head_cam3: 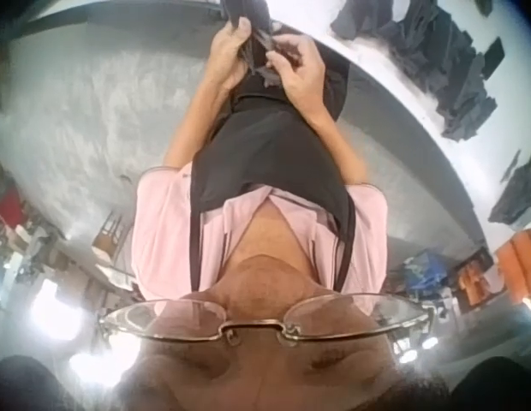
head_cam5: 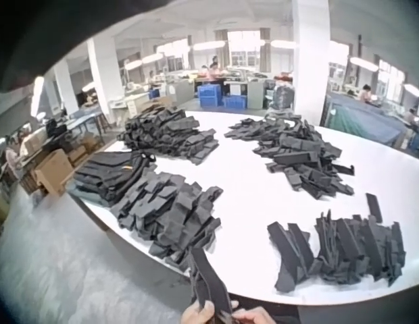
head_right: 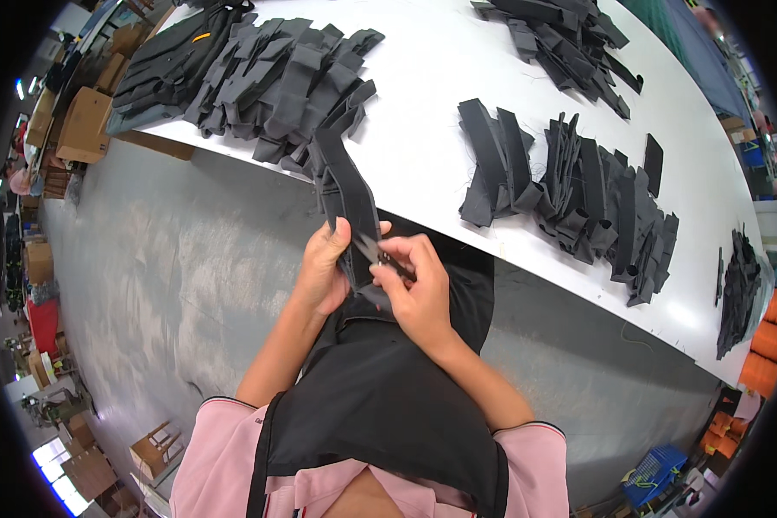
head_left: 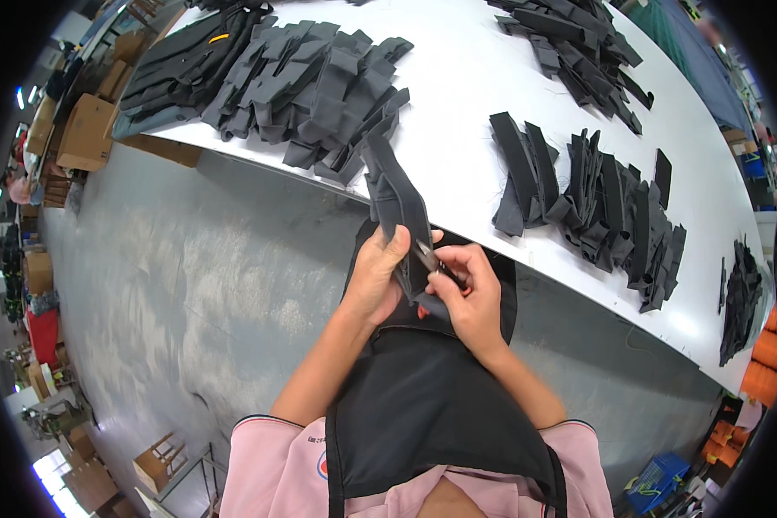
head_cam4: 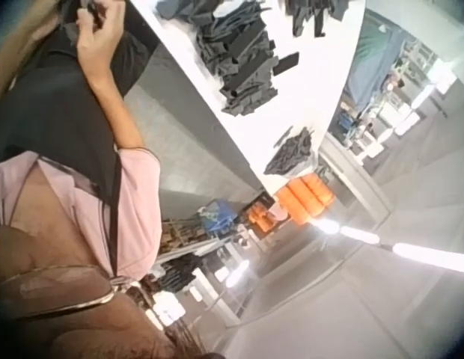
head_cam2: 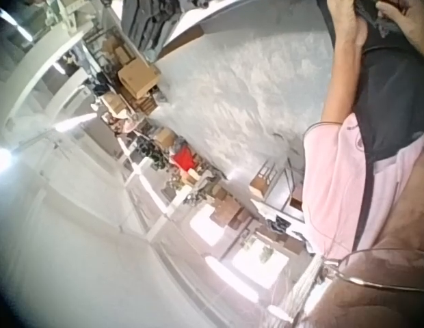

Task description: Inspecting and trimming loose threads from black fabric straps using small scissors.

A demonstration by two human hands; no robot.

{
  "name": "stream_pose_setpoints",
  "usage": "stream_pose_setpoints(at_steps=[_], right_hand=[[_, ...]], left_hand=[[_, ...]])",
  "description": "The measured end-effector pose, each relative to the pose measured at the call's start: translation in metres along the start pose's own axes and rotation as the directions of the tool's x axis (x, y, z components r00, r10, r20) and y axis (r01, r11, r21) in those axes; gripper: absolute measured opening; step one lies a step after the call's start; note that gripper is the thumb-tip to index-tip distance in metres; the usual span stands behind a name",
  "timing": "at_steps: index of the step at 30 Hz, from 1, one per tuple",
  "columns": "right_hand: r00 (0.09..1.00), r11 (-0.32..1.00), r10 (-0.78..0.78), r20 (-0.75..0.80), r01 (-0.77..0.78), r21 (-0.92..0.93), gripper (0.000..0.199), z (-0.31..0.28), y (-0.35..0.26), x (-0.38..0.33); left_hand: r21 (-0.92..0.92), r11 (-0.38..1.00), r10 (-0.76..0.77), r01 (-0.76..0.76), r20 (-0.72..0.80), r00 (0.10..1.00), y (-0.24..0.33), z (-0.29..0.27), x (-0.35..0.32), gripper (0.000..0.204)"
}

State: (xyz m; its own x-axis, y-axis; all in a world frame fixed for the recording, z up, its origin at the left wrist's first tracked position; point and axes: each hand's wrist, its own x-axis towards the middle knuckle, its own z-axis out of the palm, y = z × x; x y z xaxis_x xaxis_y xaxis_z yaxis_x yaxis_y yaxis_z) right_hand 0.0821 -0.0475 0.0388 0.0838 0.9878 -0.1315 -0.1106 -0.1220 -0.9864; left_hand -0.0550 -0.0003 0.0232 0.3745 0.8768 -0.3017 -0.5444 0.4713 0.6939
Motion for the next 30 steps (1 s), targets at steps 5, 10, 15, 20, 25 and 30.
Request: stream_pose_setpoints(at_steps=[5, 10, 15, 20, 25, 30], right_hand=[[0.961, 0.847, -0.278, 0.02, 0.254, -0.467, 0.023, -0.005, -0.006, -0.017], [0.902, 0.696, -0.418, 0.109, 0.395, -0.6, 0.025, -0.01, -0.01, -0.017], [0.832, 0.57, -0.518, 0.197, 0.508, -0.646, 0.028, -0.006, -0.014, -0.015], [0.835, 0.531, -0.505, 0.218, 0.5, -0.684, 0.027, -0.007, -0.013, -0.018], [0.83, 0.577, -0.534, 0.165, 0.5, -0.646, 0.026, -0.009, -0.016, -0.021], [0.842, 0.544, -0.494, 0.218, 0.495, -0.678, 0.027, -0.007, -0.015, -0.018]], left_hand=[[-0.305, 0.952, 0.029, -0.028, 0.001, 1.0, 0.006, -0.001, 0.005, 0.053], [-0.367, 0.93, 0.047, -0.029, 0.04, 0.998, 0.007, -0.002, 0.007, 0.048], [-0.321, 0.947, 0.036, -0.014, 0.063, 0.997, 0.006, -0.005, 0.006, 0.047], [-0.303, 0.953, 0.013, -0.002, 0.035, 0.999, 0.006, -0.003, 0.005, 0.046], [-0.307, 0.952, -0.004, 0.013, 0.031, 1.0, 0.006, -0.003, 0.005, 0.045], [-0.277, 0.961, 0.014, -0.011, 0.009, 1.0, 0.006, -0.001, 0.002, 0.048]])
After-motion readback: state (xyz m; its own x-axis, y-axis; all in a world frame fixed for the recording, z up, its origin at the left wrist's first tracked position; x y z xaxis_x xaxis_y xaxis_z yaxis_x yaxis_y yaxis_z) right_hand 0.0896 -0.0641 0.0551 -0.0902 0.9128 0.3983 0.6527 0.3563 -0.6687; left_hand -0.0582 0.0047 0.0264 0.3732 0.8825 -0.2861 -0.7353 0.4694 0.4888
